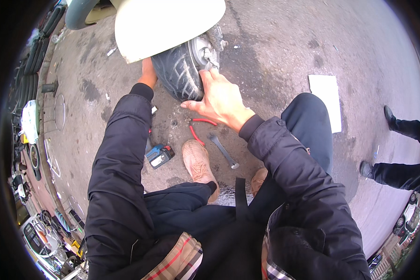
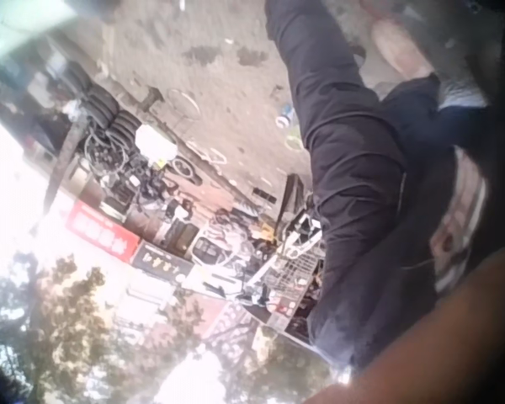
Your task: The person uses a cordless impact wrench to remove bolts from a scooter wheel, then uses a wrench and pliers to detach the wheel hub. They inspect the removed hub and later search through a storage container for parts.
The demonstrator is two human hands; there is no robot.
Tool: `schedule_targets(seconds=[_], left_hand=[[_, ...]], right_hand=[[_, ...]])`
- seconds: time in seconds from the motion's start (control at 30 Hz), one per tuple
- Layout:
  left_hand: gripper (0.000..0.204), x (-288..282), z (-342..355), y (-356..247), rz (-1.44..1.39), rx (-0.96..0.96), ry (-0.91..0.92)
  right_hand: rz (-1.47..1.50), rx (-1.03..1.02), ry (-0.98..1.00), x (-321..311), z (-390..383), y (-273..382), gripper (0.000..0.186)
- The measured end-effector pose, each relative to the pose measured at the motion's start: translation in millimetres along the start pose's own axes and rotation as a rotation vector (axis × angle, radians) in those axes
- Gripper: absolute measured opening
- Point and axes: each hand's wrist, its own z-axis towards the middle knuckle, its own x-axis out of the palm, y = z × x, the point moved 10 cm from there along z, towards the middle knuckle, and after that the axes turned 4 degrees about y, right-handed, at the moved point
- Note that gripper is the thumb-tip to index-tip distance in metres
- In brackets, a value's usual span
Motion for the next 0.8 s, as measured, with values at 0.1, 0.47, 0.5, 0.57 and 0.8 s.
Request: schedule_targets(seconds=[0.1, 0.47, 0.5, 0.57, 0.8], left_hand=[[0.052, -12.6, -5.0, -3.3, -0.132, -0.038, -0.105], [0.064, -2.8, -1.4, -2.7, -0.306, 0.014, -0.163], [0.064, -6.8, -3.8, -3.5, -0.362, 0.013, -0.185], [0.054, -31.0, -13.8, -23.8, -0.326, 0.157, -0.280], [0.059, -65.2, -78.6, 0.8, -1.098, -0.334, 0.359]], right_hand=[[-0.004, 0.010, 0.011, -1.4, 0.7, -0.1, 0.090], [-0.015, 0.041, 0.082, 10.1, -4.4, -10.8, 0.092], [-0.012, 0.037, 0.075, 10.2, -4.4, -10.7, 0.092], [-0.011, 0.039, 0.072, 12.1, -4.4, -10.3, 0.091], [0.150, -0.056, 0.123, 16.5, 3.9, -8.9, 0.085]])
